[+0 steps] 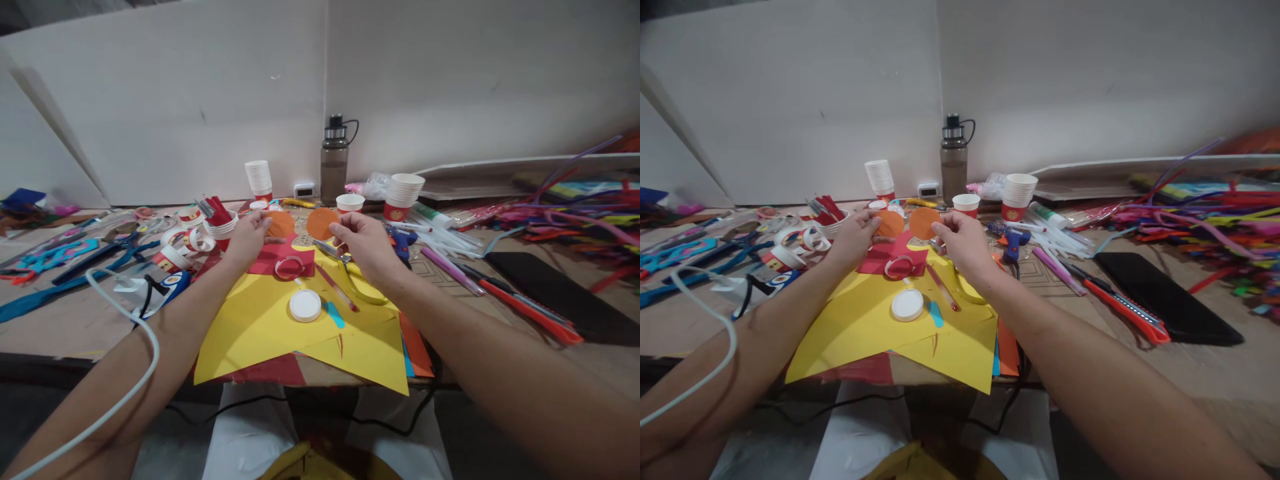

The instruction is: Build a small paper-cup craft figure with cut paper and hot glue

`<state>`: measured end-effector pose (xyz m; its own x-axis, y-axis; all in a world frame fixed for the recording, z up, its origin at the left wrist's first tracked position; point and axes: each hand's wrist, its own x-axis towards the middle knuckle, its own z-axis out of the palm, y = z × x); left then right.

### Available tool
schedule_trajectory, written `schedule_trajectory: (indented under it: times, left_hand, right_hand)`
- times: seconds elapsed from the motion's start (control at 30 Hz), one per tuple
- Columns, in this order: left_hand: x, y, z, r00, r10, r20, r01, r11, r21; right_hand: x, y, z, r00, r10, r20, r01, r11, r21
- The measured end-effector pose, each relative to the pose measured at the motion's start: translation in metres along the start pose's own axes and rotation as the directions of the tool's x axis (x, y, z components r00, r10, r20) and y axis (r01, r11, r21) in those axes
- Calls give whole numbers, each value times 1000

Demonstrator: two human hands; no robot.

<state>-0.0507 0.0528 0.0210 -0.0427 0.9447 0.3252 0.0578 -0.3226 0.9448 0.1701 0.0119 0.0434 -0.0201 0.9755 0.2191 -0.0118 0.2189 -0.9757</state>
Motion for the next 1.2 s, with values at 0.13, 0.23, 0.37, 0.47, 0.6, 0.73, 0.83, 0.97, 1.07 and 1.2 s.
schedule_trajectory:
  times: [0.13, 0.23, 0.37, 0.47, 0.6, 0.73, 0.83, 0.97, 1.07, 1.2]
  left_hand:
    - [-6, 8, 7, 995, -43, 87, 61, 976, -211]
    - [-10, 12, 9, 995, -60, 74, 77, 964, -253]
    - [-11, 14, 10, 996, -74, 53, 85, 959, -271]
    - [-13, 16, 13, 995, -79, 63, 94, 958, -271]
    - [-19, 19, 19, 991, -81, 103, 107, 956, -272]
    - [-23, 22, 23, 980, -120, 156, 165, 933, -320]
    - [-23, 21, 22, 972, -124, 198, 188, 919, -347]
    - [-21, 19, 21, 980, -91, 177, 152, 917, -370]
    - [-20, 19, 20, 985, -78, 154, 131, 917, -376]
    - [-21, 21, 23, 979, -63, 196, 137, 910, -392]
  right_hand:
    - [3, 3, -2, 1000, 10, -4, -10, 1000, 2]
    - [5, 8, -2, 1000, 9, -5, -9, 1000, -17]
    - [5, 12, 1, 999, 2, 46, -2, 1000, -4]
    - [3, 14, 3, 994, -51, 95, 51, 999, -1]
    - [-1, 16, 3, 971, -127, 201, 144, 987, -71]
    - [-1, 17, 3, 972, -143, 185, 168, 978, -125]
    - [1, 18, 2, 982, -135, 131, 146, 986, -84]
    - [5, 20, 1, 989, -116, 94, 124, 990, -75]
    - [6, 21, 0, 986, -141, 87, 148, 986, -82]
    - [7, 23, -1, 981, -164, 100, 172, 982, -78]
